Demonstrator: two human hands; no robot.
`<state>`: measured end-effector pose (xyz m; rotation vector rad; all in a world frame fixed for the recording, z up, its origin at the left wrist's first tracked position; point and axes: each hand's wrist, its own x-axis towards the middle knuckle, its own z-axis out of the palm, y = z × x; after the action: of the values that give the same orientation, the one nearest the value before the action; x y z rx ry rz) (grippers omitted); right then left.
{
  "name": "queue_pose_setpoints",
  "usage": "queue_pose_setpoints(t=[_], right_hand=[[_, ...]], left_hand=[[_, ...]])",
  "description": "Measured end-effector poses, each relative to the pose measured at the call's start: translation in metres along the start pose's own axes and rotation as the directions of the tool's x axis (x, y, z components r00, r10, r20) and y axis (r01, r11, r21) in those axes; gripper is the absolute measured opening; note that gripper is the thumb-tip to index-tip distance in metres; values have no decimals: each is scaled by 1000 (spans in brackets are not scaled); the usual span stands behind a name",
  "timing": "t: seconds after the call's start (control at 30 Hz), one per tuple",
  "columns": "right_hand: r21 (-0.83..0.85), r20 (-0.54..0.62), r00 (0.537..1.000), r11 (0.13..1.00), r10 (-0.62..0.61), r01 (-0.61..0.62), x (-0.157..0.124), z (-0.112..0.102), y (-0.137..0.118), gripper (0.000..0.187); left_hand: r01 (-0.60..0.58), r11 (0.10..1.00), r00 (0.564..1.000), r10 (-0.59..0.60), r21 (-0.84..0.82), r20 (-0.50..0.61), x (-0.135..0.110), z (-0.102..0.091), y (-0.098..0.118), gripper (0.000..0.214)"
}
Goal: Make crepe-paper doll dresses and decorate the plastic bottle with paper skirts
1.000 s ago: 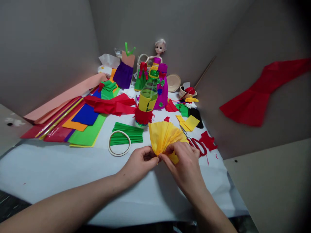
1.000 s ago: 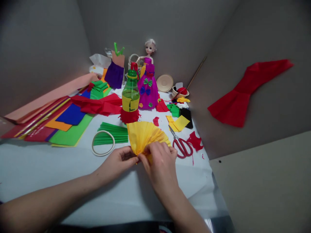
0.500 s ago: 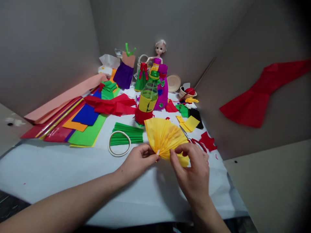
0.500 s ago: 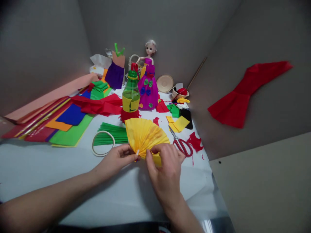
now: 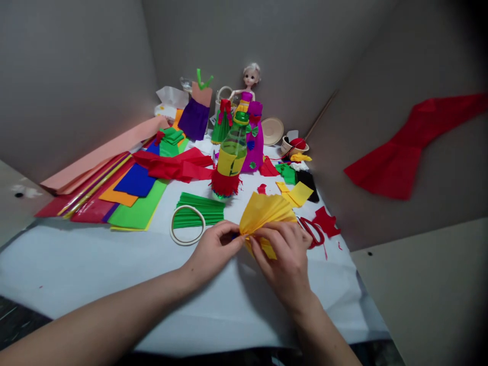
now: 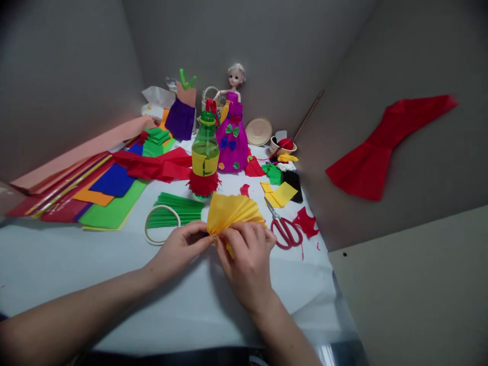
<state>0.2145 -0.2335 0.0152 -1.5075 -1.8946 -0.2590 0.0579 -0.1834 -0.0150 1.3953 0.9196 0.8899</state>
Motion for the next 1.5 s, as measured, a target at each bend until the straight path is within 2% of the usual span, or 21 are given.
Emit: queue_pose_setpoints(t=[0.07, 0.17, 0.3, 0.4, 0.5, 0.6, 0.67, 0.77, 0.83, 0.9, 0.93, 1.03, 1.13, 1.23, 1.33, 1.5], right_hand=[[-23, 8, 1000, 1000, -3, 3, 0, 4, -1, 3], [-61, -19, 1000, 998, 2, -3, 0, 6, 1, 7], [-112, -47, 998, 993, -30, 24, 7, 4, 5, 29], [-126, 41, 989, 981, -143, 147, 22, -2, 2, 42], [-86, 205, 943, 955, -262, 284, 39, -9, -7, 47], [-65, 334, 894, 939, -298, 337, 55, -16, -16, 42], [-81, 381, 875, 932, -298, 353, 62, -20, -20, 37], [-101, 399, 863, 921, -309, 377, 66, -26, -24, 35], [-87, 382, 871, 926, -309, 366, 67, -28, -24, 33], [-45, 341, 897, 948, -281, 314, 67, -30, -24, 29], [-11, 317, 914, 962, -255, 272, 66, -30, -24, 28], [139, 306, 946, 988, -105, 65, 66, -29, -19, 26], [293, 425, 904, 937, 50, -190, 66, -22, -9, 26], [396, 541, 834, 840, 112, -370, 65, -9, 2, 27], [465, 589, 800, 762, 115, -451, 62, 3, 8, 26], [498, 603, 789, 717, 117, -487, 58, 15, 9, 28]], left_hand=[[-46, 997, 998, 49, 65, -36, 1, -2, -1, 14], [-23, 997, 999, 25, 70, -33, 2, -3, 0, 16], [4, 1000, 998, -3, 21, -61, 2, -4, 4, 26], [-54, 997, 993, 60, 58, -101, 3, -6, 4, 33], [-146, 980, 980, 162, 132, -113, 3, -8, 2, 36], [-227, 943, 958, 262, 244, -119, 2, -11, 0, 41], [-274, 902, 935, 331, 334, -127, -1, -13, 0, 46], [-371, 820, 876, 465, 436, -128, -4, -16, 4, 48], [-433, 792, 835, 532, 431, -139, -6, -18, 8, 48], [-454, 818, 825, 535, 353, -181, -6, -19, 14, 48], [-448, 846, 834, 512, 289, -204, -6, -20, 17, 48], [-375, 924, 896, 381, 74, -228, -4, -24, 26, 44], [-207, 978, 966, 204, -3, -159, 0, -29, 33, 29], [-51, 998, 993, 54, 32, -102, 4, -33, 35, 20], [31, 999, 995, -29, 17, -96, 7, -33, 32, 21], [76, 997, 992, -76, -4, -104, 11, -30, 27, 19]])
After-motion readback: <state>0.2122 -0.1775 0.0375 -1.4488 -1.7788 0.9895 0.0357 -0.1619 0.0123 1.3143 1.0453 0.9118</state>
